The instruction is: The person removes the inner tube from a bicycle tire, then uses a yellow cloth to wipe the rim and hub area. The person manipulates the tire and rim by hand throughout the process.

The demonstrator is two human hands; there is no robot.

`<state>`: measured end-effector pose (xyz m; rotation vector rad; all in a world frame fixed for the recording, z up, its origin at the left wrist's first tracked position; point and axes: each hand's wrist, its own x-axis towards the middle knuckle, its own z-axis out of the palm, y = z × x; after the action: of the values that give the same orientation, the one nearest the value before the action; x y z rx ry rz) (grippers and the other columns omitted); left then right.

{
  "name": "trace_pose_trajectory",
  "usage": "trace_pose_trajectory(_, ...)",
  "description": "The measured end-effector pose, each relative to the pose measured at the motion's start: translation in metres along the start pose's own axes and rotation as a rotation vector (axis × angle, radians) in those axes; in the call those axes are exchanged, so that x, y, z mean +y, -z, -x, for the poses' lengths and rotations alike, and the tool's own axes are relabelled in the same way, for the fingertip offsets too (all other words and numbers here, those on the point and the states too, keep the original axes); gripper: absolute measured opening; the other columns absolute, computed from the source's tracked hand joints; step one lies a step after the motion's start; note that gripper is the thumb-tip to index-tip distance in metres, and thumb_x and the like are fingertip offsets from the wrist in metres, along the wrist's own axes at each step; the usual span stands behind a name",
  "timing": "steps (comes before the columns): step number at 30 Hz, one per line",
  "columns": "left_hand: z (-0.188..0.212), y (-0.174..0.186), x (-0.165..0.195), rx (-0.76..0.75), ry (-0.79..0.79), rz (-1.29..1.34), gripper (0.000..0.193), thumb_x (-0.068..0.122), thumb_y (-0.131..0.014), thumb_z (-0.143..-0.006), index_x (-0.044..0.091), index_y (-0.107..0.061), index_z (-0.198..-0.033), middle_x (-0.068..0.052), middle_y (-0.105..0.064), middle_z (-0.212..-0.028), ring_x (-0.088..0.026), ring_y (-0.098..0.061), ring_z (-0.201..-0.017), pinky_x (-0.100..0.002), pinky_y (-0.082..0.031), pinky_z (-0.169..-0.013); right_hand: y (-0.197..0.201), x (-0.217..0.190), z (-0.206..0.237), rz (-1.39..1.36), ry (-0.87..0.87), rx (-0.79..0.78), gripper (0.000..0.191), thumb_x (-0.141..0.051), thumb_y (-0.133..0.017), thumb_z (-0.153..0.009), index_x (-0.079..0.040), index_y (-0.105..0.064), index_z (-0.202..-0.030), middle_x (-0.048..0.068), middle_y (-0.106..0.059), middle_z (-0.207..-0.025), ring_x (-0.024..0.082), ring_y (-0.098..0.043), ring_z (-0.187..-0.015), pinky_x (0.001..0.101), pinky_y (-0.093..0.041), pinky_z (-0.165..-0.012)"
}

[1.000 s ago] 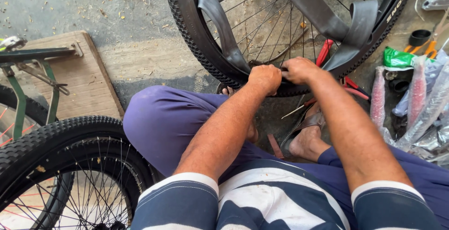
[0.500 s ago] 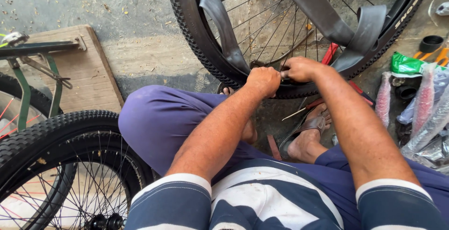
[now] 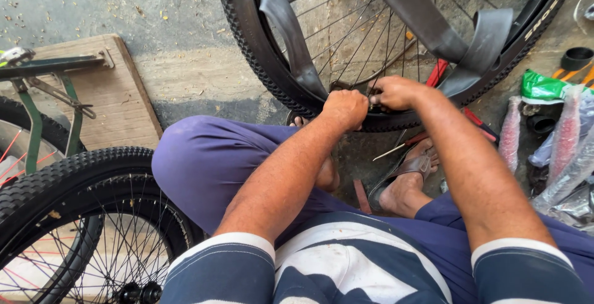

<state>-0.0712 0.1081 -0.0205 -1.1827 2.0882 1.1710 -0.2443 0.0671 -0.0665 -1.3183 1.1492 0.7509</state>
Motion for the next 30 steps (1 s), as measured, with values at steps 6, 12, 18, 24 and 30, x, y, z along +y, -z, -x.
trace_pose_trajectory(6, 0.0, -0.001, 0.001, 0.002, 0.016, 0.004, 0.05, 0.034, -0.09, -0.073, 0.011, -0.074, -0.114, -0.01, -0.072, -0.116, -0.029, -0.07, -0.112, -0.042, -0.057, -0.087, -0.013, 0.016, -0.016, 0.17, 0.221, 0.133, 0.054, -0.041, -0.065, -0.096, -0.006, -0.058, -0.136, 0.022, -0.061, -0.131, 0.038, -0.058, -0.121, 0.0497, -0.045, -0.1)
trace_pose_trajectory(12, -0.005, -0.004, 0.002, 0.01, 0.013, -0.009, 0.05, 0.033, -0.091, -0.072, 0.01, -0.073, -0.114, -0.009, -0.073, -0.115, -0.029, -0.07, -0.11, -0.041, -0.057, -0.086, -0.017, 0.019, -0.009, 0.266, 0.083, 0.154, 0.045, -0.044, -0.058, -0.103, -0.007, -0.072, -0.125, 0.02, -0.071, -0.126, 0.037, -0.064, -0.123, 0.0472, -0.049, -0.105)
trace_pose_trajectory(18, -0.002, -0.001, 0.004, 0.047, 0.01, -0.007, 0.046, 0.03, -0.091, -0.071, 0.012, -0.075, -0.111, -0.011, -0.074, -0.113, -0.03, -0.071, -0.107, -0.043, -0.057, -0.085, -0.027, 0.01, 0.006, 0.223, 0.048, 0.254, 0.044, -0.045, -0.059, -0.097, -0.017, -0.067, -0.13, 0.019, -0.07, -0.121, 0.039, -0.064, -0.116, 0.0512, -0.051, -0.096)
trace_pose_trajectory(24, -0.014, -0.001, 0.001, -0.044, 0.084, -0.097, 0.036, 0.026, -0.085, -0.076, 0.013, -0.078, -0.109, -0.01, -0.075, -0.115, -0.028, -0.073, -0.109, -0.042, -0.058, -0.087, -0.039, 0.011, 0.024, 0.174, 0.296, 0.534, 0.032, -0.036, -0.064, -0.098, -0.011, -0.069, -0.116, 0.019, -0.07, -0.114, 0.041, -0.064, -0.109, 0.0517, -0.052, -0.094)
trace_pose_trajectory(30, 0.009, -0.002, -0.022, 0.223, 0.262, -0.228, 0.025, 0.021, -0.054, -0.099, 0.012, -0.077, -0.106, -0.011, -0.074, -0.108, -0.031, -0.069, -0.107, -0.053, -0.047, -0.098, -0.011, 0.062, 0.1, 0.383, 0.725, 0.711, 0.041, -0.035, -0.077, -0.082, -0.005, -0.064, -0.106, 0.015, -0.064, -0.098, 0.038, -0.063, -0.094, 0.0484, -0.052, -0.082)
